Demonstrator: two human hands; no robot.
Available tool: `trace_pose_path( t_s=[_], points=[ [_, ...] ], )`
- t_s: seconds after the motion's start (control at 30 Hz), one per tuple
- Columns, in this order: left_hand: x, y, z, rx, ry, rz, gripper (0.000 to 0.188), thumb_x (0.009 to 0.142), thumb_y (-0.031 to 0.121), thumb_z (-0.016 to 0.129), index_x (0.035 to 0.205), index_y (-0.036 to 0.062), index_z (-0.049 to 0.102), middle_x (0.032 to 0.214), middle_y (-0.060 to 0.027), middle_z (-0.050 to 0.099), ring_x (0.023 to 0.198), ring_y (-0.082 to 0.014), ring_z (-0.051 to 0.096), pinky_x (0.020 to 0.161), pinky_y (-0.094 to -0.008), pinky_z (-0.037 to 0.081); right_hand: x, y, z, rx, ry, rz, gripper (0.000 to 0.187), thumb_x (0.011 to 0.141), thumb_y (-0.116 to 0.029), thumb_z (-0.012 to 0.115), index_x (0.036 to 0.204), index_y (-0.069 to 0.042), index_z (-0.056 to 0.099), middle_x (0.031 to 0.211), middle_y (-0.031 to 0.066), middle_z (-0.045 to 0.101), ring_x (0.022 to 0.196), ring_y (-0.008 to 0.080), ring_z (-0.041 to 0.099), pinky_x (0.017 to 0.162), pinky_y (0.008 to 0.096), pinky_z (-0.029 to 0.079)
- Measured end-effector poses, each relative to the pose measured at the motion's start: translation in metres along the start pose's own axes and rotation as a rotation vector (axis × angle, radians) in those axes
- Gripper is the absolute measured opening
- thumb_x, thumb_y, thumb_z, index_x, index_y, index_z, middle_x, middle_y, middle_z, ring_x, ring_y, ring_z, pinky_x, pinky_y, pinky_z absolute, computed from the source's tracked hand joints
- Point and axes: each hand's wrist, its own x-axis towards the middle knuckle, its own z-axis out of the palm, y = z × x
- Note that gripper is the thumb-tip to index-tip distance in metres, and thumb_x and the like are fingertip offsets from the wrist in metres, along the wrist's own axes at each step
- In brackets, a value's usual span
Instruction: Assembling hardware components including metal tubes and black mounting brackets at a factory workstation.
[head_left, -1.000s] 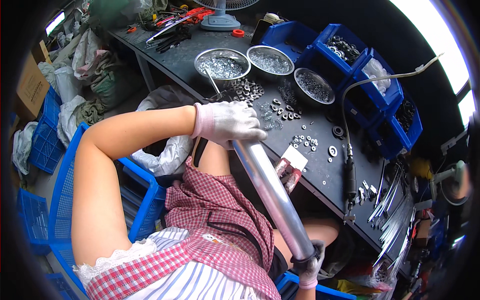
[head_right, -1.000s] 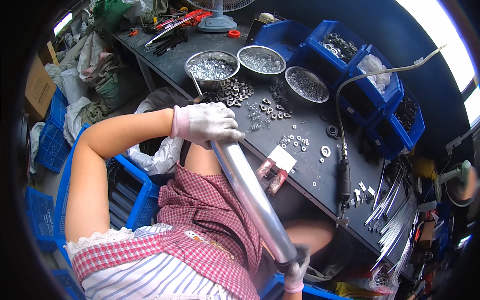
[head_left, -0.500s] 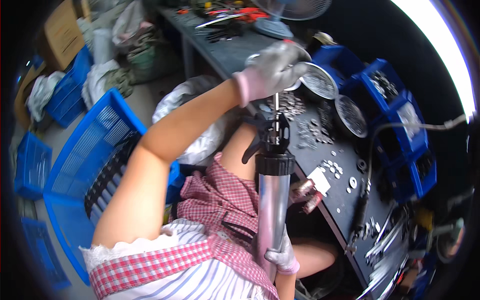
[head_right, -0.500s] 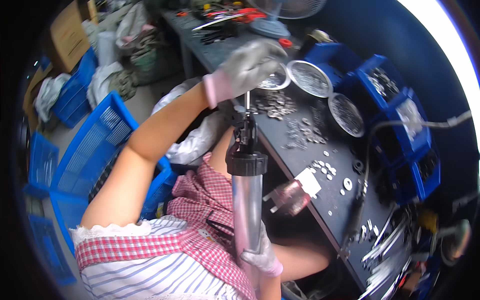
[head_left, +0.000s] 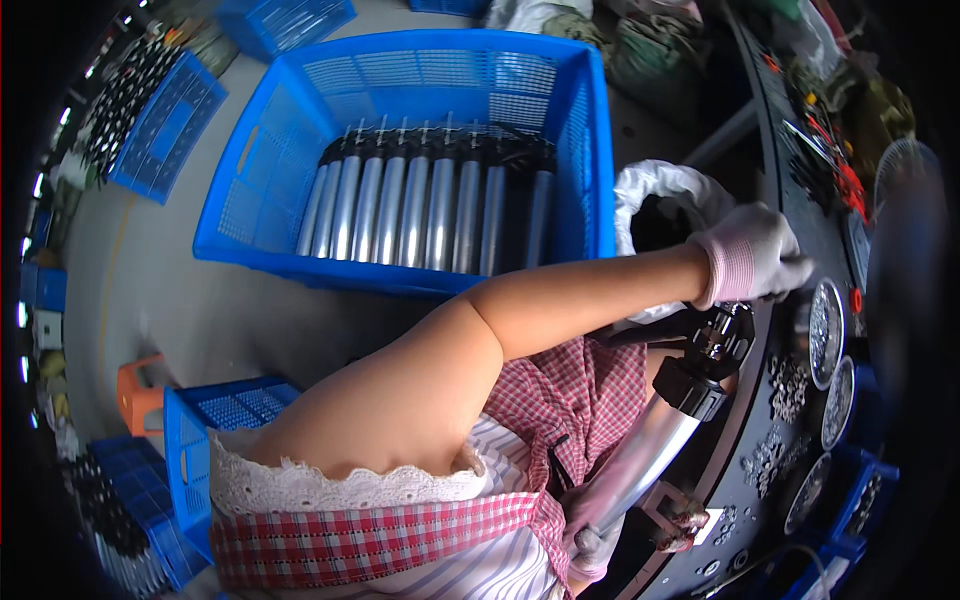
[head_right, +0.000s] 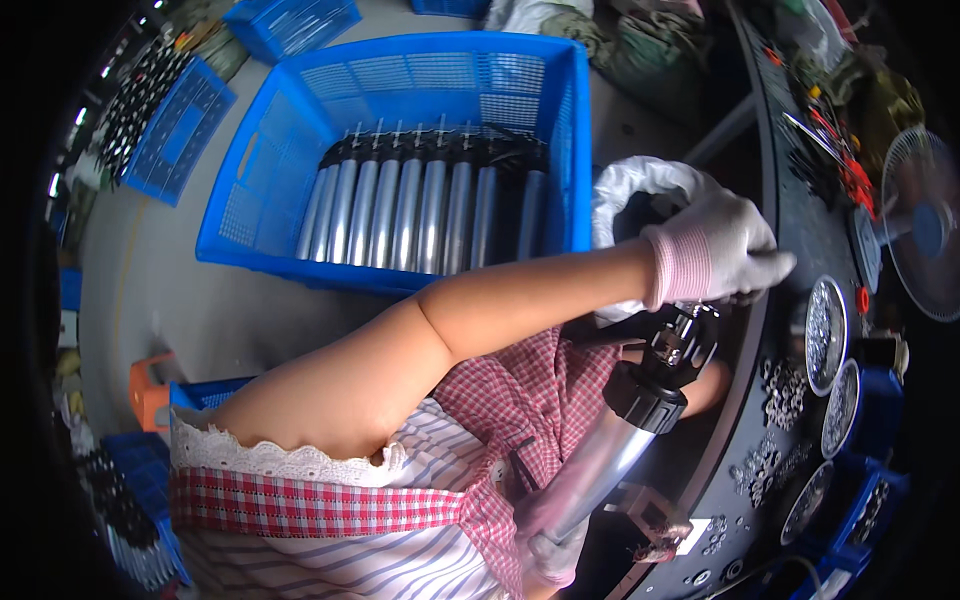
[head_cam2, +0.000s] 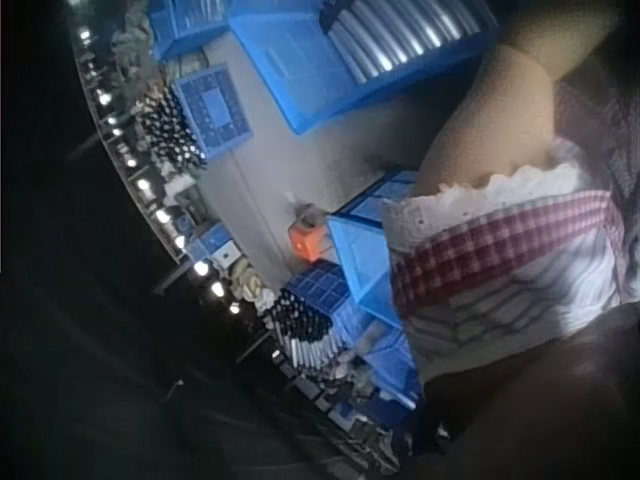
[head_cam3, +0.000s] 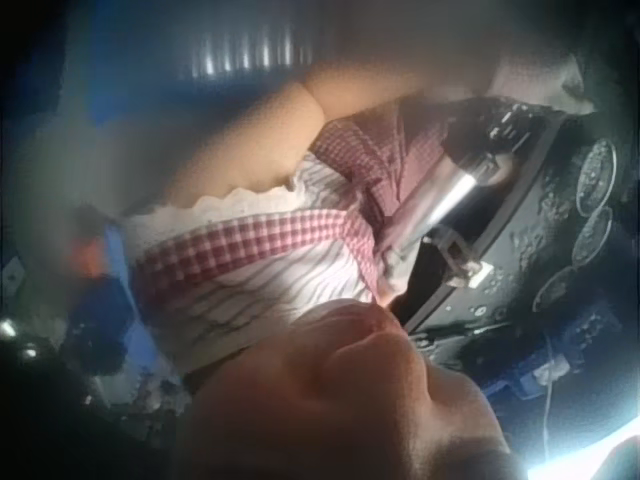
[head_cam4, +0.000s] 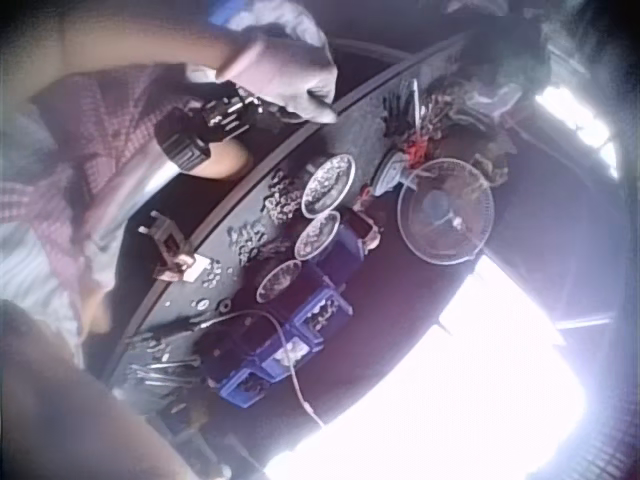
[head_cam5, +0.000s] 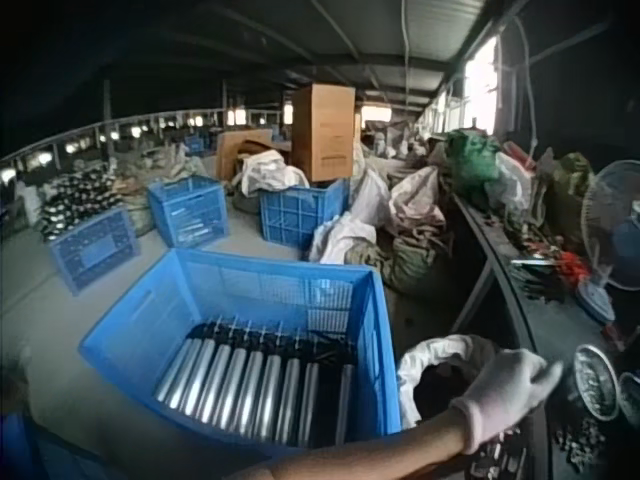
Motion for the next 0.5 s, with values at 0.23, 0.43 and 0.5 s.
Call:
trace_pose_path(
  t_s=[0.23, 0.43, 0.5],
  points=[
    [-0.025, -0.018, -0.031, -0.459, 0.012, -0.218, 0.048, 0.093, 0.029, 0.058, 0.054, 0.0026, 0.058, 0.050, -0.0026, 0.059, 0.047, -0.0099, 0.057, 0.047, -0.0262, 0.044, 0.022, -0.015, -0.027, -0.272, -0.167, 0.046, 0.086, 0.065, -0.026, 0.079, 0.135, 0.003, 0.037, 0.120, 0.0129, 0.053, 0.107, 0.0243, 0.053, 0.093, 0.0344, 0.040],
    [-0.041, -0.049, -0.021, -0.200, 0.650, 0.058, 0.046, 0.092, 0.020, 0.059, 0.129, 0.0020, 0.038, 0.101, -0.0145, 0.054, 0.089, -0.0255, 0.058, 0.074, -0.0318, 0.047, 0.065, -0.073, 0.036, -1.016, -0.070, -0.394, 0.090, 0.066, -0.008, 0.069, 0.145, 0.002, 0.026, 0.129, 0.0150, 0.048, 0.117, 0.0278, 0.046, 0.100, 0.0380, 0.033],
    [-0.094, -0.017, -0.029, -0.187, 0.457, 0.031, 0.070, 0.090, 0.024, 0.062, 0.143, 0.0032, 0.021, 0.126, -0.0211, 0.045, 0.108, -0.0302, 0.054, 0.085, -0.0349, 0.047, 0.087, -0.091, 0.100, -1.249, 0.012, -0.549, 0.085, 0.068, -0.001, 0.066, 0.144, 0.001, 0.027, 0.122, 0.0197, 0.055, 0.107, 0.0328, 0.058, 0.091, 0.0401, 0.047]
  ],
)
